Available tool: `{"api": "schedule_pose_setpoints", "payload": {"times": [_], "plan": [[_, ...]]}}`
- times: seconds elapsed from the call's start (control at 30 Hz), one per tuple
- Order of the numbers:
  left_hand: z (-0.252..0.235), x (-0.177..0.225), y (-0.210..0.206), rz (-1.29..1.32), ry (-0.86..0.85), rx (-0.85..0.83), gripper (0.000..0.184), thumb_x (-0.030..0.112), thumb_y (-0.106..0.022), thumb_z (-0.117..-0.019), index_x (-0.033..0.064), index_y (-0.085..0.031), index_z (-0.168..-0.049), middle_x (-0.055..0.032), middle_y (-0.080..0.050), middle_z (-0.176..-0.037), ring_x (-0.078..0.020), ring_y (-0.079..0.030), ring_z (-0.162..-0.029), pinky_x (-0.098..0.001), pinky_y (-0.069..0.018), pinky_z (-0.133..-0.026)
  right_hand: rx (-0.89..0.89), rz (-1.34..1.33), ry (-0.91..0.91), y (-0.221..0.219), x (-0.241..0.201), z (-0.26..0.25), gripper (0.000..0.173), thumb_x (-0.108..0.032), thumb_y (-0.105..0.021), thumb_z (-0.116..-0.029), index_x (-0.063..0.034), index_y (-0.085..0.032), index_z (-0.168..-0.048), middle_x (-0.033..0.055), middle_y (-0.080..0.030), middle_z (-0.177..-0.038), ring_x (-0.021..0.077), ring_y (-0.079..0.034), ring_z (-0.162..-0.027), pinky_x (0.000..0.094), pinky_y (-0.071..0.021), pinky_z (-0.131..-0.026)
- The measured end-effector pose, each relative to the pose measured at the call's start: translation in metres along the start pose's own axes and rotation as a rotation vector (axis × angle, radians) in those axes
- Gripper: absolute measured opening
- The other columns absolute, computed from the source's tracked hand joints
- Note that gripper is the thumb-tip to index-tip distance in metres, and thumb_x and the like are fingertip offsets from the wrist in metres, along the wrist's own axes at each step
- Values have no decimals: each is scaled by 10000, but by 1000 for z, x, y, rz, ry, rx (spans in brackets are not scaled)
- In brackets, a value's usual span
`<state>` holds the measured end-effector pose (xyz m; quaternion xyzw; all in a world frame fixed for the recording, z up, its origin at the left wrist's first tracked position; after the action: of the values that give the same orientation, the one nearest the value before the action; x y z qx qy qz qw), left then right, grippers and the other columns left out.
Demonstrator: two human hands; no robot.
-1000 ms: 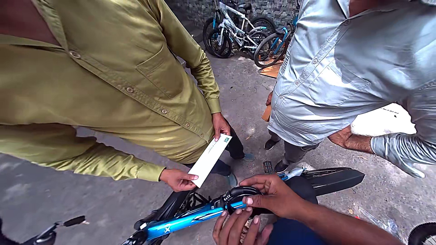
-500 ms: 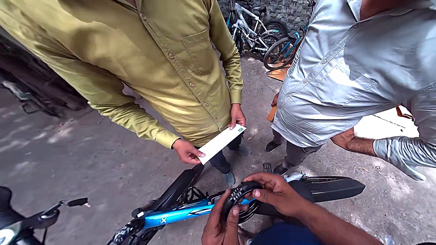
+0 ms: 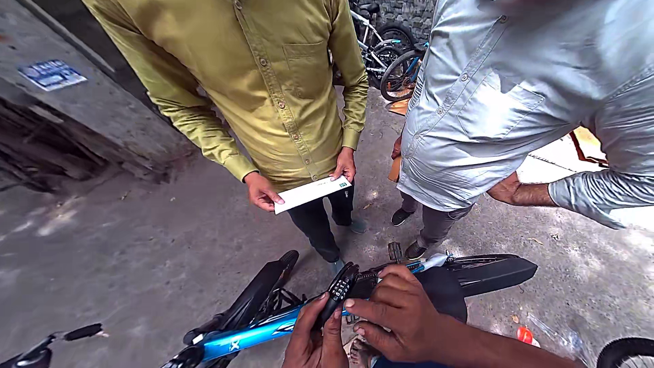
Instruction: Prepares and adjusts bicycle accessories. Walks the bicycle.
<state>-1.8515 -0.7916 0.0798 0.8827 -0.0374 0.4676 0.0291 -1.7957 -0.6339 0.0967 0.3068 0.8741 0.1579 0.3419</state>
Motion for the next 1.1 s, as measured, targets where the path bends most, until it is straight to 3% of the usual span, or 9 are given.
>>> {"api": "schedule_pose_setpoints", "payload": {"times": [0.1,0.57,0.7,0.77,0.9,1.0,1.1], "plan": [[-2,0,-2,8,-28,-13,272,214,-668,-1000,244,-699,-1270,124,-696,-1176,-29,-662,-1067,-195,-544,-955,-41,18,-9,-7,3,0,302,-334,-603,-1033,-239,-709,-1299,8,-631,-750,151,-609,-751,425,-448,-1018],[-3,-7,0,27,-33,-14,271,209,-658,-1007,239,-701,-1273,118,-686,-1199,-30,-656,-1086,-188,-537,-963,-70,20,7,-11,6,2,325,-290,-624,-1012,-220,-697,-1321,13,-627,-755,160,-604,-755,425,-436,-1034],[-2,-9,2,22,-38,-24,273,220,-654,-1011,257,-697,-1278,108,-685,-1197,-45,-662,-1073,-203,-549,-941,60,7,-37,2,13,-3,285,-311,-681,-979,-211,-703,-1246,3,-661,-895,139,-637,-882,403,-486,-996],[-1,-9,2,22,-33,-23,273,233,-657,-1009,262,-697,-1278,108,-683,-1194,-49,-664,-1064,-208,-553,-931,82,5,-76,7,19,-6,314,-346,-697,-967,-225,-692,-1257,2,-663,-1026,147,-630,-1012,404,-493,-997],[-3,-8,3,17,-37,-42,260,236,-652,-1012,265,-700,-1266,111,-686,-1187,-44,-662,-1068,-203,-548,-932,39,-65,-107,10,27,-17,383,-378,-712,-957,-194,-683,-1292,34,-657,-1324,229,-553,-1336,487,-453,-1134],[-2,-5,3,29,-40,-66,266,243,-642,-1017,269,-695,-1277,122,-679,-1199,-33,-649,-1085,-192,-535,-941,-42,-172,-90,6,31,-27,384,-365,-704,-966,-158,-690,-1289,39,-670,-1346,243,-547,-1364,530,-414,-1175],[-1,-3,3,52,-24,-78,273,243,-637,-1020,273,-693,-1285,118,-678,-1213,-36,-645,-1098,-191,-530,-951,-121,-265,-76,-1,33,-35,324,-304,-702,-981,-120,-715,-1248,29,-709,-1275,168,-634,-1246,513,-400,-1193]]}}
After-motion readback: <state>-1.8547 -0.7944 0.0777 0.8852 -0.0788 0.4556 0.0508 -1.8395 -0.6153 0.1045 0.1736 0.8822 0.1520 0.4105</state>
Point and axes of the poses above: each hand's wrist, its own z-axis away from the middle knuckle, its own y-axis out of the back of the hand, x = y × z, the point moved 8 cm from there along -z, towards the middle knuckle
